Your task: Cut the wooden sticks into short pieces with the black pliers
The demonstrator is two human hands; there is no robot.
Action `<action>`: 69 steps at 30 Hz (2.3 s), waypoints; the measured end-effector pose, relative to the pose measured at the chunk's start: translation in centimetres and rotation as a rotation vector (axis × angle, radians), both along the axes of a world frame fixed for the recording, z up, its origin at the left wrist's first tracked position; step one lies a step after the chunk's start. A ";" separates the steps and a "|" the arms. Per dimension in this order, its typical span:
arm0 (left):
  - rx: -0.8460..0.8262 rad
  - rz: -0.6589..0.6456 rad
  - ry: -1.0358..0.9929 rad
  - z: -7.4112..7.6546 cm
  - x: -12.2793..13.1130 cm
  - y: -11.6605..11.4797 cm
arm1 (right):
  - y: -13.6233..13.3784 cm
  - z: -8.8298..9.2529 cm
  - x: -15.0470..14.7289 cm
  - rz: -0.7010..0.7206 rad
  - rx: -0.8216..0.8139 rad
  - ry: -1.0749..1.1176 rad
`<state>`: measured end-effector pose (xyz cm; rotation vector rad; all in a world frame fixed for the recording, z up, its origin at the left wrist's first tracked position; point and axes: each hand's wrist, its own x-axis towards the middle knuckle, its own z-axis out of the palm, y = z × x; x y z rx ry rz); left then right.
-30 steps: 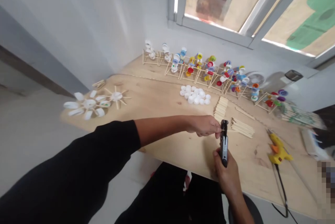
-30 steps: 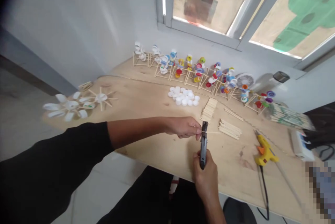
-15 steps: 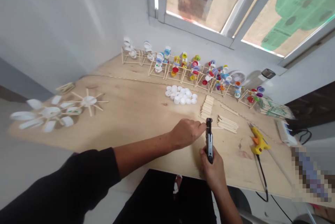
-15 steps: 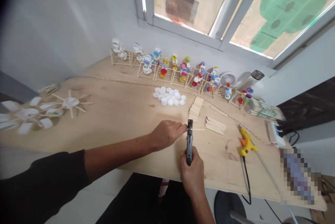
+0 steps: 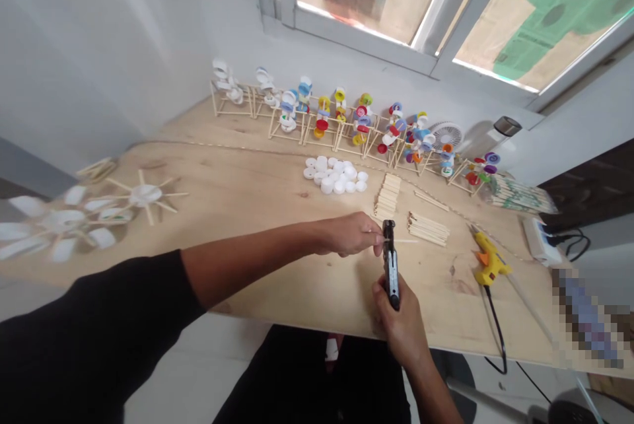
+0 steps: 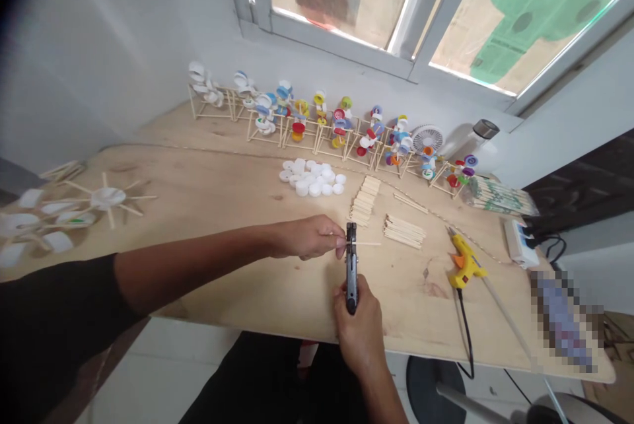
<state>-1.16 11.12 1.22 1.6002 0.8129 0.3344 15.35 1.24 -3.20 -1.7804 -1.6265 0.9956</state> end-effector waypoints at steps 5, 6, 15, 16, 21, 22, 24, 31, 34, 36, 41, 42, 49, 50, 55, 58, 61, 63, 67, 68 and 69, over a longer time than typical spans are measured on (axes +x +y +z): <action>0.129 0.012 -0.007 -0.4 0.1 0.7 | 0.5 -0.3 -0.2 -0.022 0.003 -0.026; 0.215 0.016 0.001 -0.6 0.2 0.7 | 0.6 -0.3 -0.2 -0.022 0.001 -0.026; 1.045 0.150 0.477 -3.1 1.1 -1.6 | 1.1 -0.2 -0.4 -0.021 -0.015 -0.053; 1.100 0.148 0.500 -3.4 1.2 -1.7 | 1.1 -0.1 -0.4 -0.019 -0.014 -0.054; 1.055 0.136 0.519 -3.6 0.9 -1.6 | 1.1 0.4 -0.4 -0.004 -0.038 -0.046; 1.016 0.129 0.511 -3.4 0.8 -1.6 | 1.0 0.5 -0.4 0.001 -0.044 -0.044; 0.923 0.117 0.482 -2.7 0.6 -1.6 | 0.8 0.7 -0.4 0.008 -0.040 -0.042; 0.354 0.043 0.068 -0.4 0.0 -0.8 | 0.1 1.3 -0.3 0.038 -0.030 -0.008; -0.007 -0.008 0.017 0.3 -0.1 -0.4 | -0.1 1.3 -0.2 0.044 -0.034 -0.009; -0.154 -0.036 -0.003 0.7 -0.1 -0.3 | -0.1 1.2 -0.2 0.040 -0.031 0.002; 0.061 -0.032 0.021 0.6 0.5 0.3 | 0.0 0.5 -0.1 0.000 0.024 0.011; 0.143 -0.033 0.023 0.5 0.7 0.4 | 0.1 0.3 -0.1 -0.008 0.031 0.011; 0.499 -0.030 0.175 -0.6 1.3 0.7 | 0.7 -0.4 -0.1 -0.050 0.036 0.032; 0.569 -0.007 0.233 -0.8 1.4 0.4 | 0.8 -0.4 -0.1 -0.059 0.041 0.035; 1.022 0.119 0.518 -2.1 2.0 -1.4 | 1.0 -0.3 -0.2 -0.101 0.036 0.048; 1.178 0.114 0.579 -2.6 2.0 -1.9 | 0.9 -0.1 -0.1 -0.097 0.015 0.068; 1.183 0.090 0.592 -2.6 1.9 -1.9 | 0.7 0.1 0.0 -0.091 0.013 0.081; 1.136 0.074 0.574 -2.3 1.9 -1.9 | 0.5 0.2 0.1 -0.085 0.014 0.077; 0.973 0.059 0.519 -1.3 1.8 -1.8 | 0.2 0.8 0.1 -0.063 0.008 0.064; 0.911 0.053 0.482 -0.9 1.7 -1.7 | 0.1 0.9 0.1 -0.056 0.006 0.064; 0.841 0.043 0.426 -0.6 1.6 -1.6 | 0.0 1.0 0.1 -0.049 0.005 0.067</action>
